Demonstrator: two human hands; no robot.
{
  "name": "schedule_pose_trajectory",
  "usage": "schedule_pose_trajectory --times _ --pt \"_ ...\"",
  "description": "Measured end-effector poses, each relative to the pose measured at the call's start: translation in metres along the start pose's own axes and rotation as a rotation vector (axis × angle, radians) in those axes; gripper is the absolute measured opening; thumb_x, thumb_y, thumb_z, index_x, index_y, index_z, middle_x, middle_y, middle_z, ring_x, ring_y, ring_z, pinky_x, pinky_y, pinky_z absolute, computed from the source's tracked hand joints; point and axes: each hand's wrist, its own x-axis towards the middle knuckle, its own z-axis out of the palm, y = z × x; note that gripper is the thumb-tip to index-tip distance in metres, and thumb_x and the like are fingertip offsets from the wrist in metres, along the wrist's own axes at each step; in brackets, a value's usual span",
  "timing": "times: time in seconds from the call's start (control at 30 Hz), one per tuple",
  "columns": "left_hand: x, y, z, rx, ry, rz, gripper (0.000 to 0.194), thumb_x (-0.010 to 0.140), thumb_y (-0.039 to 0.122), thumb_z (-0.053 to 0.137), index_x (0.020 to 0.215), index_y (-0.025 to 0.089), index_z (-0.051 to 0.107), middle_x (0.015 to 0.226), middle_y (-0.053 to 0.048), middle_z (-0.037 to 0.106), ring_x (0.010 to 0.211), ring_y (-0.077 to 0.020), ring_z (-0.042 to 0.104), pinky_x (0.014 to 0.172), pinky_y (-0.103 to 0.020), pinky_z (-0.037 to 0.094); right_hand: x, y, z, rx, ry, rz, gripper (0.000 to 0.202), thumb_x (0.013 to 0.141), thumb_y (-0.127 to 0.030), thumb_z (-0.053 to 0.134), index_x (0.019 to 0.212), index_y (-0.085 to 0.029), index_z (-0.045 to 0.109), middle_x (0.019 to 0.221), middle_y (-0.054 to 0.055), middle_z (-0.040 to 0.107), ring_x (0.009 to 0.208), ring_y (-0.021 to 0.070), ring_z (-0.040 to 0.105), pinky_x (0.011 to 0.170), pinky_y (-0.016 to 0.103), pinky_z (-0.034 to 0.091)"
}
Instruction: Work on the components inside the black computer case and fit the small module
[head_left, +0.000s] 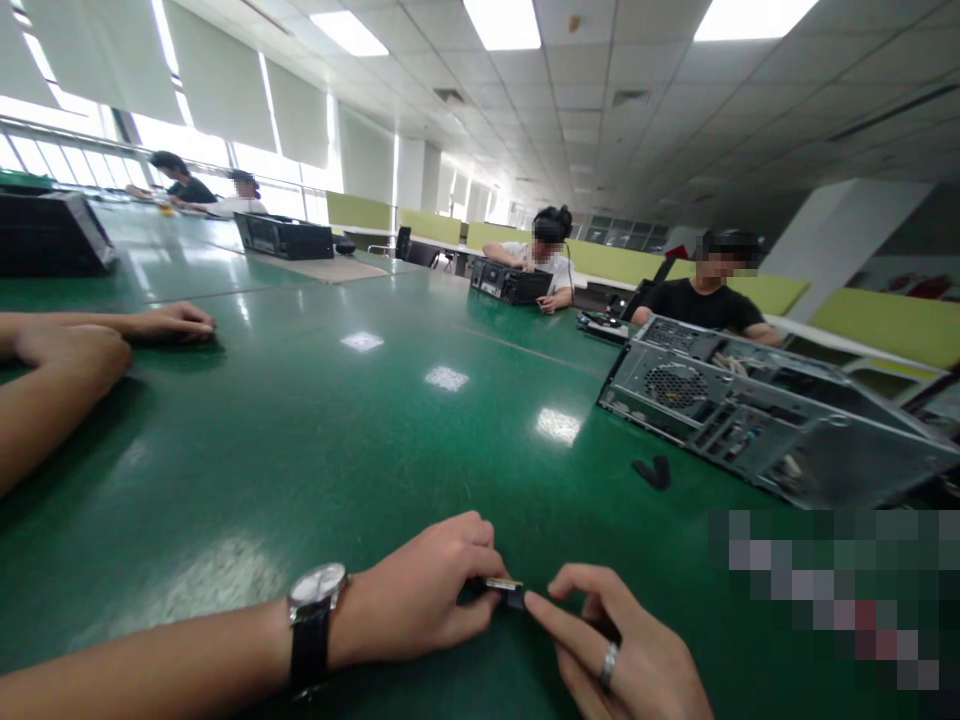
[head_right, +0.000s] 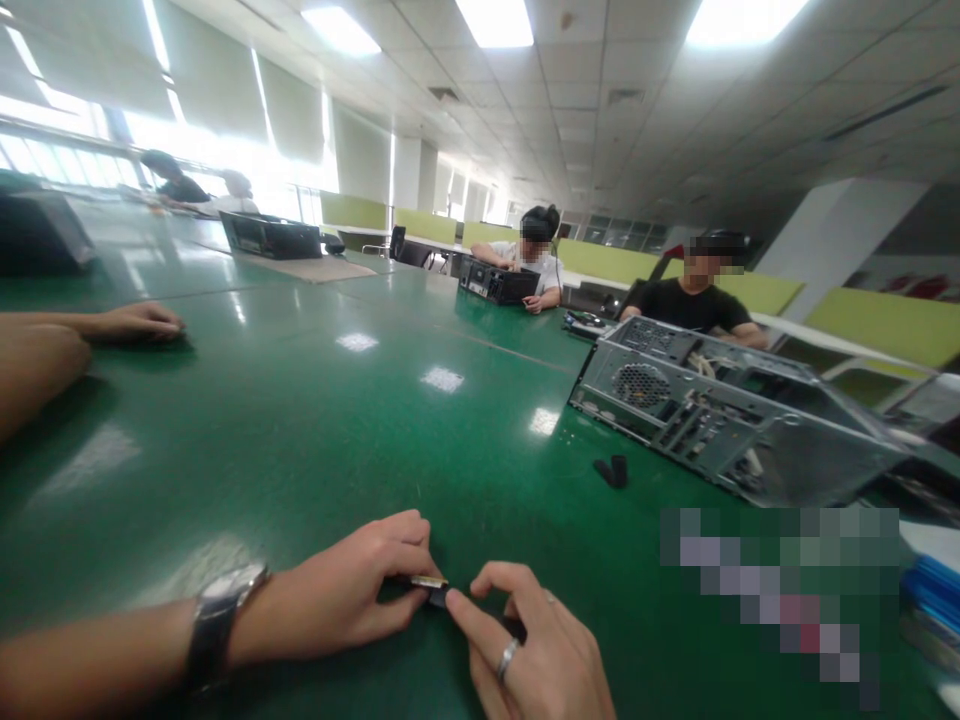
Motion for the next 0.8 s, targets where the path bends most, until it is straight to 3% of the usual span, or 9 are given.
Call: schedule_pose_trajectory --times 0.57,0.8 --pt "-0.002 -0.004 0.003 0.014 0.007 0.064 0.012 0.087 0.011 0.061 0.094 0.017 0.070 0.087 -0.003 0.058 0.087 -0.0160 0.056 0.075 -0.025 0.043 -0.005 0.003 0.002 -0.028 -0.010 -0.061 0.043 0.089 -0.007 0.052 0.125 -0.024 0.067 0.099 0.007 0.070 0.078 0.0134 0.068 0.067 0.023 0.056" --pt "0.001 -0.004 0.001 0.041 -0.007 0.084 0.010 0.088 0.011 0.060 0.088 0.016 0.068 0.085 -0.004 0.058 0.086 -0.0165 0.056 0.075 -0.026 0.044 0.007 -0.002 -0.008 -0.081 -0.038 -0.079 0.035 0.093 -0.011 0.051 0.121 -0.022 0.069 0.097 0.006 0.071 0.073 0.0135 0.068 0.063 0.024 0.053"
